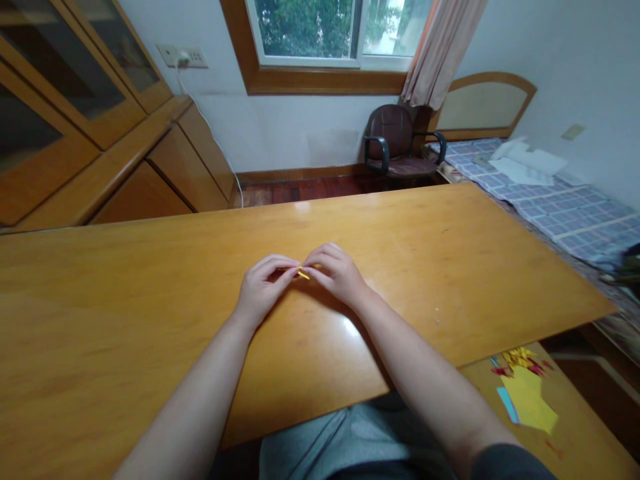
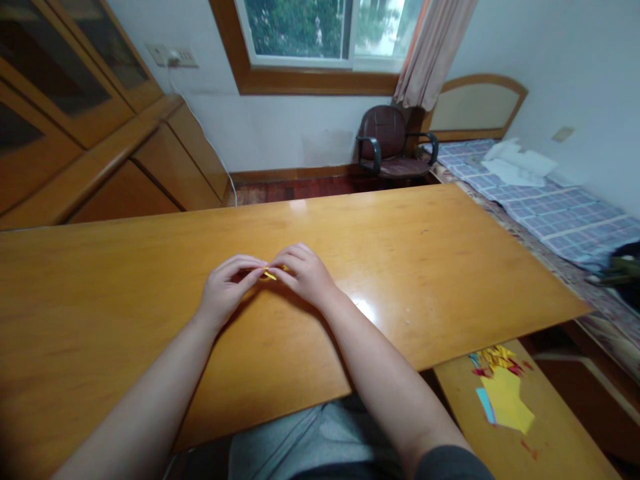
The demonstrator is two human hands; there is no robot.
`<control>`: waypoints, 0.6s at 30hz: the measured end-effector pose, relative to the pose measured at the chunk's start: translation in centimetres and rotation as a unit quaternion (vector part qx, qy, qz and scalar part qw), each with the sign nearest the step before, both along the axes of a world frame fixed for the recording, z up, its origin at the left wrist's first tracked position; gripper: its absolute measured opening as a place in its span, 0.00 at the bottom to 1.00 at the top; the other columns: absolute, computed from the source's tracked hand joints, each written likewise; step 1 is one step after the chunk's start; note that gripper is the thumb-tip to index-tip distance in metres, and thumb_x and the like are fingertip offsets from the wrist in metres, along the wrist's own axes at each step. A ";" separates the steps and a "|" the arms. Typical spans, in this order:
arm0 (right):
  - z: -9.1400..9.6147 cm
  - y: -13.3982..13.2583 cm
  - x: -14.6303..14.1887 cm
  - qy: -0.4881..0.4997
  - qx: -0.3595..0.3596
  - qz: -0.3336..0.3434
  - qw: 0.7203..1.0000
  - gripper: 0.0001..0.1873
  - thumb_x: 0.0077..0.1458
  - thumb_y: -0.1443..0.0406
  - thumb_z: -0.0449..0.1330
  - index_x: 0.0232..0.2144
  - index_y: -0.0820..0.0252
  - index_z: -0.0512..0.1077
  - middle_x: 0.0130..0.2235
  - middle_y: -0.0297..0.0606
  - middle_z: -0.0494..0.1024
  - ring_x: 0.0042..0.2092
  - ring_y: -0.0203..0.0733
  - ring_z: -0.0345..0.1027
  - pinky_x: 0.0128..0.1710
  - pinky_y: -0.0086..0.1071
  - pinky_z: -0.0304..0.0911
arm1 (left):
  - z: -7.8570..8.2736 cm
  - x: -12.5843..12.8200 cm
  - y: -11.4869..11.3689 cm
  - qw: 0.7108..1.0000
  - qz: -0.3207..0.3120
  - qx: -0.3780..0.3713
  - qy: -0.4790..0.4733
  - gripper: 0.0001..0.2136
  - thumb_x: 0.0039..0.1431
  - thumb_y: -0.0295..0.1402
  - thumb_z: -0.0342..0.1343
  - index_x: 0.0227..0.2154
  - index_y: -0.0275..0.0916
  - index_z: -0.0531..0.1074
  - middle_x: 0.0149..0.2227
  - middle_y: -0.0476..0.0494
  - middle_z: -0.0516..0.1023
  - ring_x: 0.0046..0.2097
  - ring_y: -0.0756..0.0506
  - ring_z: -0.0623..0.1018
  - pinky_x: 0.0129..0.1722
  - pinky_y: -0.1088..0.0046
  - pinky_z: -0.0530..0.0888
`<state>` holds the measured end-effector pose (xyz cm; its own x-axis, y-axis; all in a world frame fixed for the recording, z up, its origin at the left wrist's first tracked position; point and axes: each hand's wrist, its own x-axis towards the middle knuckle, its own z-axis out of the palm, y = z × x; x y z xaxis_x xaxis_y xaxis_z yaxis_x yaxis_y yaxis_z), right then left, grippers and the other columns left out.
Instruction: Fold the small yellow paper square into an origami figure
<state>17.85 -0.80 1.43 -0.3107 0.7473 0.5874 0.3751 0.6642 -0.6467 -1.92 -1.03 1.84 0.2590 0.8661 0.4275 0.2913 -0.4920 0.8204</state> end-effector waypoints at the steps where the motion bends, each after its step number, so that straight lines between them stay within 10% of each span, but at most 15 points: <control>1: 0.0 0.0 0.0 -0.002 0.000 0.000 1.000 0.08 0.60 0.60 0.60 0.34 0.56 0.76 0.37 0.40 0.76 0.41 0.42 0.67 0.45 0.38 0.63 | 0.1 0.0 0.0 1.000 0.002 0.003 0.003 0.06 0.58 0.37 0.59 0.33 0.40 0.77 0.36 0.43 0.79 0.38 0.46 0.78 0.40 0.69 0.76; 18: 0.5 -0.3 -0.2 0.022 -0.003 0.007 1.000 0.06 0.58 0.63 0.59 0.31 0.56 0.75 0.34 0.40 0.76 0.38 0.41 0.68 0.42 0.37 0.64 | 0.2 0.1 0.0 1.000 -0.004 -0.010 0.009 0.07 0.59 0.37 0.58 0.32 0.40 0.77 0.34 0.44 0.79 0.37 0.47 0.78 0.41 0.70 0.75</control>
<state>17.67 -1.12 1.97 -0.2947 0.7466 0.5964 0.3374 0.6652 -0.6661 -1.83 -1.00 2.01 0.2740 0.8723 0.4050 0.3013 -0.4778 0.8252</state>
